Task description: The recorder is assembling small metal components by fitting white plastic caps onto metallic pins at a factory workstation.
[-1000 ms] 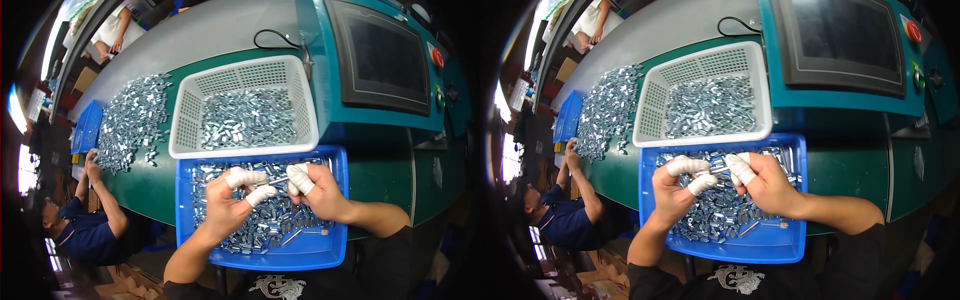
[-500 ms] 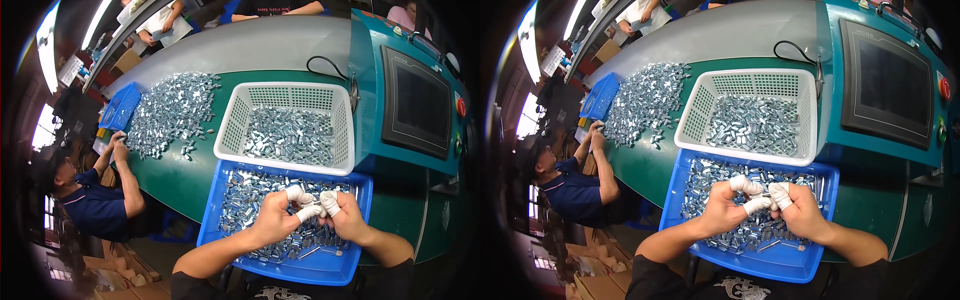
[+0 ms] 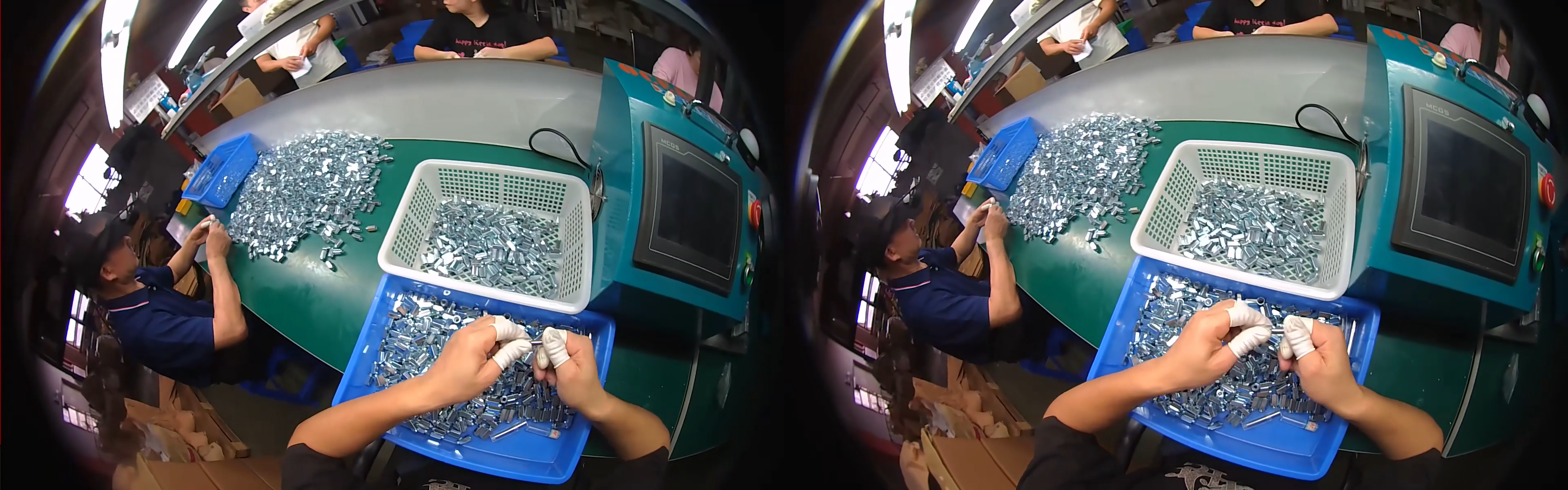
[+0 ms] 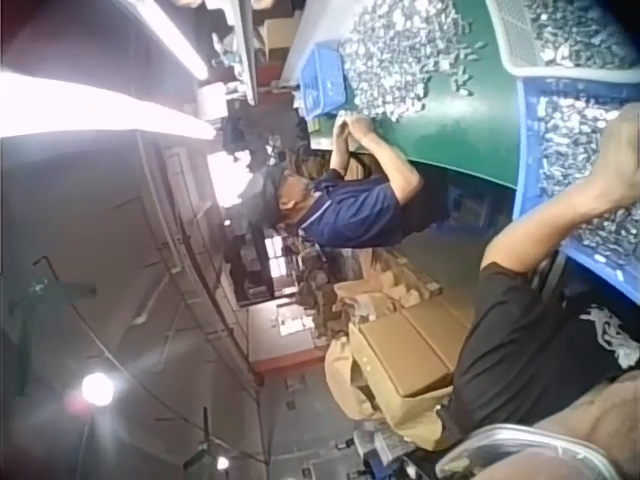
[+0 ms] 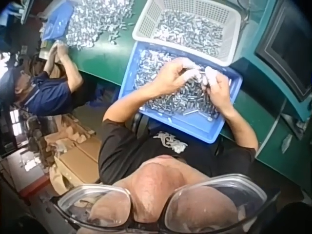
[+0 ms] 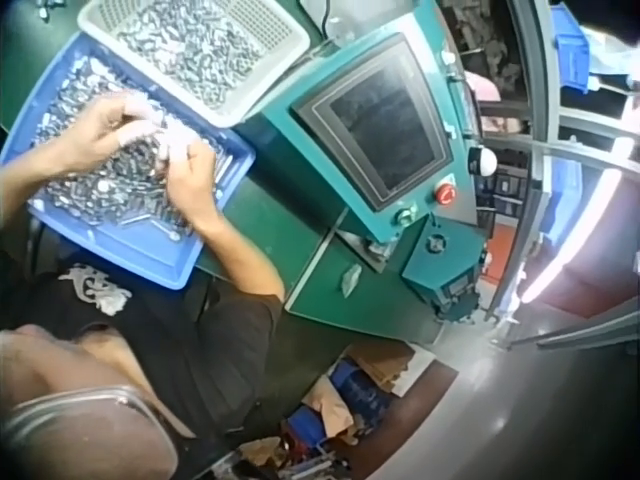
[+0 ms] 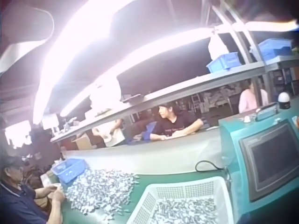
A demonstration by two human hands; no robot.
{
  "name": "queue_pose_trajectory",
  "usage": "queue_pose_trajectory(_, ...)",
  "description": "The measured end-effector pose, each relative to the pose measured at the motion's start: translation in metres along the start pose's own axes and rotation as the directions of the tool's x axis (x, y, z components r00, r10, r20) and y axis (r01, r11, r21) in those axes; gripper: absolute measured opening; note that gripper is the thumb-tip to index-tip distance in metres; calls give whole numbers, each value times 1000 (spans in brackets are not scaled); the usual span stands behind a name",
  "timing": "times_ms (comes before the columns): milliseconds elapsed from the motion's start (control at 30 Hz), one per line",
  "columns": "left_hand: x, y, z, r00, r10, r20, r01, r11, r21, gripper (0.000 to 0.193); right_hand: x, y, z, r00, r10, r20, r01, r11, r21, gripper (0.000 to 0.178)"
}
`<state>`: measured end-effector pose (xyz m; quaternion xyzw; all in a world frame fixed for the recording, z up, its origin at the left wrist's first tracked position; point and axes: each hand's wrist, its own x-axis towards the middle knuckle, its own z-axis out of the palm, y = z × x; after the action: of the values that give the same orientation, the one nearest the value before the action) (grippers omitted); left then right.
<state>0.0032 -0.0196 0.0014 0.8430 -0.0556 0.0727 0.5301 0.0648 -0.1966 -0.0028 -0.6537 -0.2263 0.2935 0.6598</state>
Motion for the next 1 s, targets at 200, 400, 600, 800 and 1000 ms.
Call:
queue_pose_trajectory(200, 10, 4, -19, 976, -101, -194, 92, 994, -55, 13, 4, 4, -6, 984, 80, -158, -56, 987, 151, 39)
queue_pose_trajectory(400, 18, -3, -23, 926, -39, -374, -24, 986, -164, 40, 5, 5, -4, 988, 71, -135, -51, 987, 149, 39)
queue_pose_trajectory(600, -3, -6, -7, 954, -101, 282, -82, 816, 572, 33, 8, 5, -5, 988, 62, -145, -40, 988, 150, 40)
queue_pose_trajectory(800, -10, -9, -1, 905, -105, 411, -165, 805, 570, 29, 6, 5, -4, 987, 72, -144, -52, 989, 140, 41)
queue_pose_trajectory(1000, -10, -9, -1, 875, -85, 476, -211, 818, 536, 26, 3, 0, -3, 980, 110, -165, -88, 987, 136, 43)
